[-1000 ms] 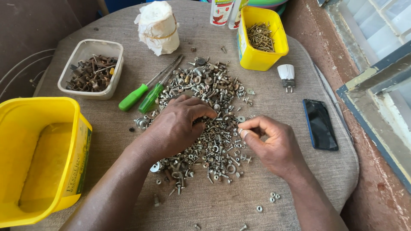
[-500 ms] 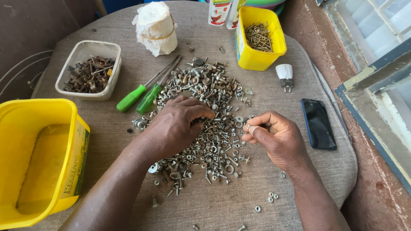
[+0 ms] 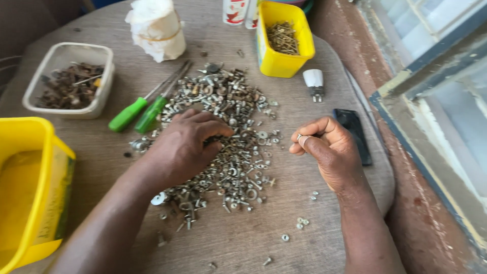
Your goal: The person sorts a mixed pile of metal fasteners on a table, picking up individual screws and washers and placing them into small separate piles. The person handles the items by hand without using tools.
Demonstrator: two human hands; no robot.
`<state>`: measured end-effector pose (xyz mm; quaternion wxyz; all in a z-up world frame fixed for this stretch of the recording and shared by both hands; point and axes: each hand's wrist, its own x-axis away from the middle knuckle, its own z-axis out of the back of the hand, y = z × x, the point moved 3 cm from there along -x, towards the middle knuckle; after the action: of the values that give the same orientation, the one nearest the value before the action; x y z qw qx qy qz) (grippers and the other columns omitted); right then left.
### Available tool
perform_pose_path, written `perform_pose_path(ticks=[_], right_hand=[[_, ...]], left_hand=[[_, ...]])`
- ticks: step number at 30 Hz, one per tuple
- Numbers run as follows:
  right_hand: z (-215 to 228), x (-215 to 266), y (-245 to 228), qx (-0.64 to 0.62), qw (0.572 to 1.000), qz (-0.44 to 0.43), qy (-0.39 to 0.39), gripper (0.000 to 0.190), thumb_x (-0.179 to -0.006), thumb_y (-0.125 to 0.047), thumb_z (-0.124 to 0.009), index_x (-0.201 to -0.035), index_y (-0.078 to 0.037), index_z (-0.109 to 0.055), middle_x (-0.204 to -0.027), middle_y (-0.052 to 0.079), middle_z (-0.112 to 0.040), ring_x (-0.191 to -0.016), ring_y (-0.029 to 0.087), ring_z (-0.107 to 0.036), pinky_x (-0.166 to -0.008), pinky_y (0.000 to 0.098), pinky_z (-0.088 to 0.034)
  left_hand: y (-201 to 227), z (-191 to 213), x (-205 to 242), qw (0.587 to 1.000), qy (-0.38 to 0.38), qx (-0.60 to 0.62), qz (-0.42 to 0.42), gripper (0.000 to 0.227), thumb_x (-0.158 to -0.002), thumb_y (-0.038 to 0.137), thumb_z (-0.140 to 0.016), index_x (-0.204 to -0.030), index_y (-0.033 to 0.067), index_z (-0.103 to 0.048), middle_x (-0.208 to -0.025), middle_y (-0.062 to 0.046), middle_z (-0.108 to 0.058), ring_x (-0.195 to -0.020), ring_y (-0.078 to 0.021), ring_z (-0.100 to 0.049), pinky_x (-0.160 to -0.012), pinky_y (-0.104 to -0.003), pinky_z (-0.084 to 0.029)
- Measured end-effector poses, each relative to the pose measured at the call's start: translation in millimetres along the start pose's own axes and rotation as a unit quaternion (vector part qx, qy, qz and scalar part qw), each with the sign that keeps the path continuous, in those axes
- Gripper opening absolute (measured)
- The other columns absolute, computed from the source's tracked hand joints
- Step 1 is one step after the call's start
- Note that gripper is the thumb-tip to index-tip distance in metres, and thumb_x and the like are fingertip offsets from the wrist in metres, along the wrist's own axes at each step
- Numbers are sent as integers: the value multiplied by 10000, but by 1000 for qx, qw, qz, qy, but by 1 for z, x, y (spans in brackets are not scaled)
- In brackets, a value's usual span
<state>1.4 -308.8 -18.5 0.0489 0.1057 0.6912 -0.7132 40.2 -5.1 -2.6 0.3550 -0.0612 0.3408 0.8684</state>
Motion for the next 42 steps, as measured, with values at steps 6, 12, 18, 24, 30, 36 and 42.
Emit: perform_pose_path(ticks=[6, 12, 18, 24, 30, 36, 42], right_hand=[[43, 22, -7, 8, 999, 10, 47, 217, -927, 9, -689, -1143, 20, -671, -956, 189, -729, -805, 204, -747, -763, 322, -641], [83, 52, 14, -12, 998, -7, 65, 263, -947, -2, -690, -1201, 46, -739, -1059, 158, -750, -859, 248, -749, -823, 350, -640], [55, 48, -22, 326, 945, 13, 18, 290, -899, -98, -815, -1189, -92, -814, -1076, 22, -821, -894, 105, -730, -751, 203, -582], [44, 32, -15, 415, 908, -64, 11, 418, -892, -144, -799, -1308, -156, -765, -948, -30, -818, -744, 82, -678, -748, 252, -557], [28, 36, -60, 480, 847, -228, 26, 523, -953, -288, -711, -1470, -364, -683, -1224, -137, -829, -1031, 92, -798, -905, 276, -624], [-18, 34, -55, 460, 874, 53, -151, 321, -994, -215, -632, -1257, -143, -801, -1055, 9, -782, -930, 180, -712, -802, 349, -517], [-69, 13, -47, 472, 851, 62, -222, 266, -993, -168, -674, -1206, -126, -828, -966, 140, -767, -852, 298, -757, -669, 418, -622]], left_hand=[[4, 3, 0, 999, -7, -15, 29, 278, -917, 222, -709, -1180, 195, -798, -1191, -71, -771, -1142, -358, -662, -913, -498, -495], [2, -1, 3, 994, 42, -53, -86, 355, -828, 79, -696, -1173, 96, -776, -1187, -72, -797, -1097, -320, -659, -1011, -505, -491], [4, -1, 4, 995, 35, -53, -70, 328, -863, 102, -663, -1171, 113, -774, -1169, -49, -796, -1100, -316, -649, -1016, -508, -481], [2, -2, 4, 995, 43, -56, -76, 340, -845, 100, -685, -1172, 108, -777, -1168, -63, -796, -1098, -319, -649, -1019, -507, -479], [9, 2, 3, 997, 36, -38, -55, 366, -830, 75, -652, -1169, 82, -791, -1175, -84, -809, -1069, -305, -649, -983, -510, -485], [6, 1, 3, 998, 16, -44, -37, 387, -833, 109, -687, -1207, 110, -789, -1221, -82, -790, -1119, -308, -625, -1021, -502, -462], [5, 4, 2, 999, -18, -12, 32, 291, -898, 165, -729, -1181, 161, -794, -1222, -89, -765, -1203, -362, -643, -963, -506, -490]])
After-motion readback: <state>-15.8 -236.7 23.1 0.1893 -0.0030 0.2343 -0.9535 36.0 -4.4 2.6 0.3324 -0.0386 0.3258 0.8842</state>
